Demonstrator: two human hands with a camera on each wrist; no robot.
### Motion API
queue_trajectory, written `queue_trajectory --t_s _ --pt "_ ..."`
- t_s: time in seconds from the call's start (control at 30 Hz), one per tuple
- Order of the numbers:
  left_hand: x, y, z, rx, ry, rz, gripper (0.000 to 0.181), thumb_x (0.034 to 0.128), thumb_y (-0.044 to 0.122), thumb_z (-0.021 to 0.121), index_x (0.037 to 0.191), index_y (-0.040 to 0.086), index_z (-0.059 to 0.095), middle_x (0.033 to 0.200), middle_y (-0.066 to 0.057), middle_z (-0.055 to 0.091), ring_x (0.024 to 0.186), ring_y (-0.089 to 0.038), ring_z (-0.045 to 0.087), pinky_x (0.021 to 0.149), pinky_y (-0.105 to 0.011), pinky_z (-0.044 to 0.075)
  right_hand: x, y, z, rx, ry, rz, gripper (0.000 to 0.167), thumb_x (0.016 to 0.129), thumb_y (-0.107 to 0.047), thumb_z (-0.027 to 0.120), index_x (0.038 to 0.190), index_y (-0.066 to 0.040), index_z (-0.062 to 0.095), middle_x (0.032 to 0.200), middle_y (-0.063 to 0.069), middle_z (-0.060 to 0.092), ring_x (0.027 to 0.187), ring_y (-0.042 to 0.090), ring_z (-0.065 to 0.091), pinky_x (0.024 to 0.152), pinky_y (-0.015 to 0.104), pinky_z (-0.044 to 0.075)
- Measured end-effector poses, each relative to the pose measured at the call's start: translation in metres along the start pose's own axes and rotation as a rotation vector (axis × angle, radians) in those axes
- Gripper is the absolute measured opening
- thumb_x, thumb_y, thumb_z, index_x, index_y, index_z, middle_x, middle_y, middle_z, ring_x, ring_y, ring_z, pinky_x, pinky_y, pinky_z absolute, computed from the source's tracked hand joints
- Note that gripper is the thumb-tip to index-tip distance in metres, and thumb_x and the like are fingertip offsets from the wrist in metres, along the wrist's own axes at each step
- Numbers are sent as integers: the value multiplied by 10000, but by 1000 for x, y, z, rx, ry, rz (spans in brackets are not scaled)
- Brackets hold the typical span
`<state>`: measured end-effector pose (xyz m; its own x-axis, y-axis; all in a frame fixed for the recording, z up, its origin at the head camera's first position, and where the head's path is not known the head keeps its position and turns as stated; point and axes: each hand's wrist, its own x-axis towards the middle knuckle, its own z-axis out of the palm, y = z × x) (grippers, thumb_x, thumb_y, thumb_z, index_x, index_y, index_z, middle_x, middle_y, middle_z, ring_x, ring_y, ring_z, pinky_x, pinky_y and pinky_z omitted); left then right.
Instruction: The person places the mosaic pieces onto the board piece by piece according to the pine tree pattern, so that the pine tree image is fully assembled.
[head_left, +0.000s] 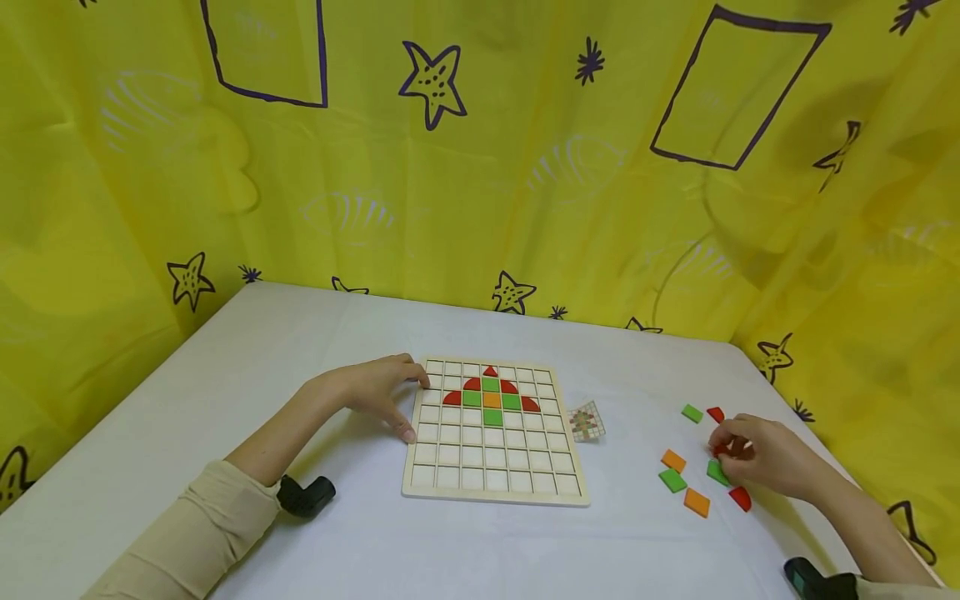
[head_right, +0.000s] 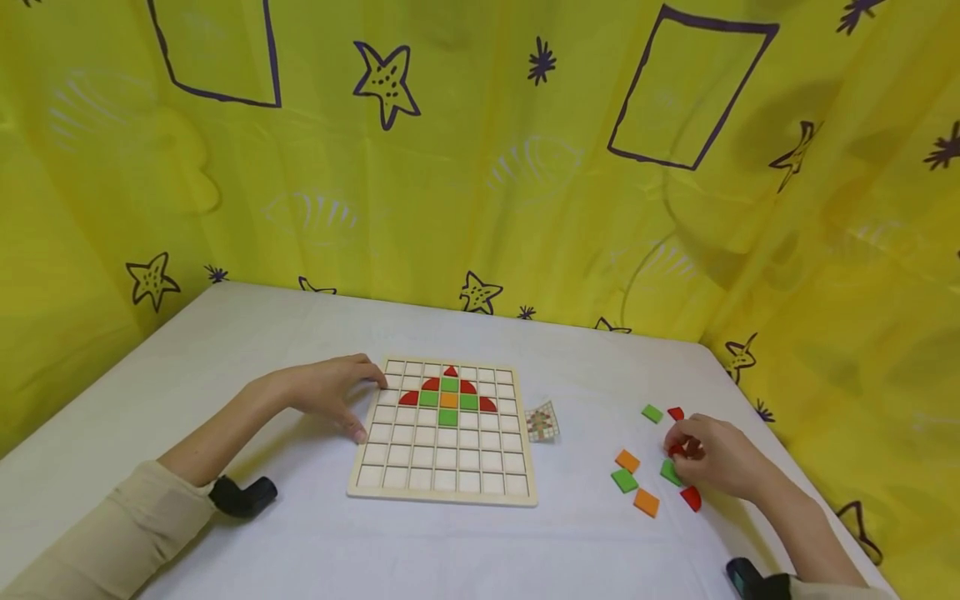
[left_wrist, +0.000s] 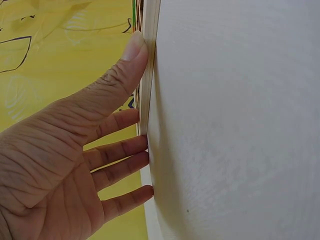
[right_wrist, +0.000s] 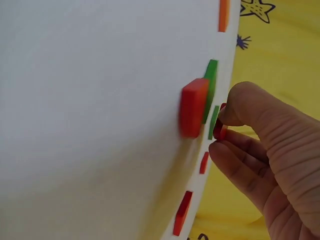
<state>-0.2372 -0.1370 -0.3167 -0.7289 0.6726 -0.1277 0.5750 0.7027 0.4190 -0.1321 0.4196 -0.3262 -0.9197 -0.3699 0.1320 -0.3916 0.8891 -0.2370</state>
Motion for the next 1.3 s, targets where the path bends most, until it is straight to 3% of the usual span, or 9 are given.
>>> queue_trajectory --t_s 0.23,0.47,0.93,1.07,1.3 --pt "0 1 0 -2 -7 -1 773 726 414 931 1336 74 599 1390 -132 534 1317 -313 503 1130 -489 416 11 -15 -4 -15 173 -179 317 715 41 861 913 -157 711 872 -192 589 744 -23 535 653 173 540" --pt "0 0 0 1 -2 -6 766 723 413 934 1328 80 603 1386 -126 538 1312 -310 504 1134 -489 411 23 -44 -8 -12 239 -291 348 693 84 850 935 -131 724 915 -138 635 759 -10 576 697 102 511" --pt "1 -2 1 15 3 1 780 711 431 936 1330 90 606 1383 -119 539 1329 -319 496 1134 -506 407 49 -87 -8 60 225 -353 412 712 78 864 987 -195 727 958 -95 672 783 38 610 658 205 570" --pt "1 -3 1 20 1 6 786 708 434 936 1327 82 606 1376 -129 541 1324 -322 499 1136 -508 404 57 -96 -5 60 205 -341 387 730 75 850 991 -185 728 961 -103 664 792 38 615 657 228 575" --pt "0 -3 1 22 0 9 777 713 433 934 1323 85 604 1371 -133 541 1316 -325 506 1132 -515 406 69 -108 -1 78 195 -385 363 730 101 825 985 -141 733 964 -66 671 790 59 615 652 248 583"
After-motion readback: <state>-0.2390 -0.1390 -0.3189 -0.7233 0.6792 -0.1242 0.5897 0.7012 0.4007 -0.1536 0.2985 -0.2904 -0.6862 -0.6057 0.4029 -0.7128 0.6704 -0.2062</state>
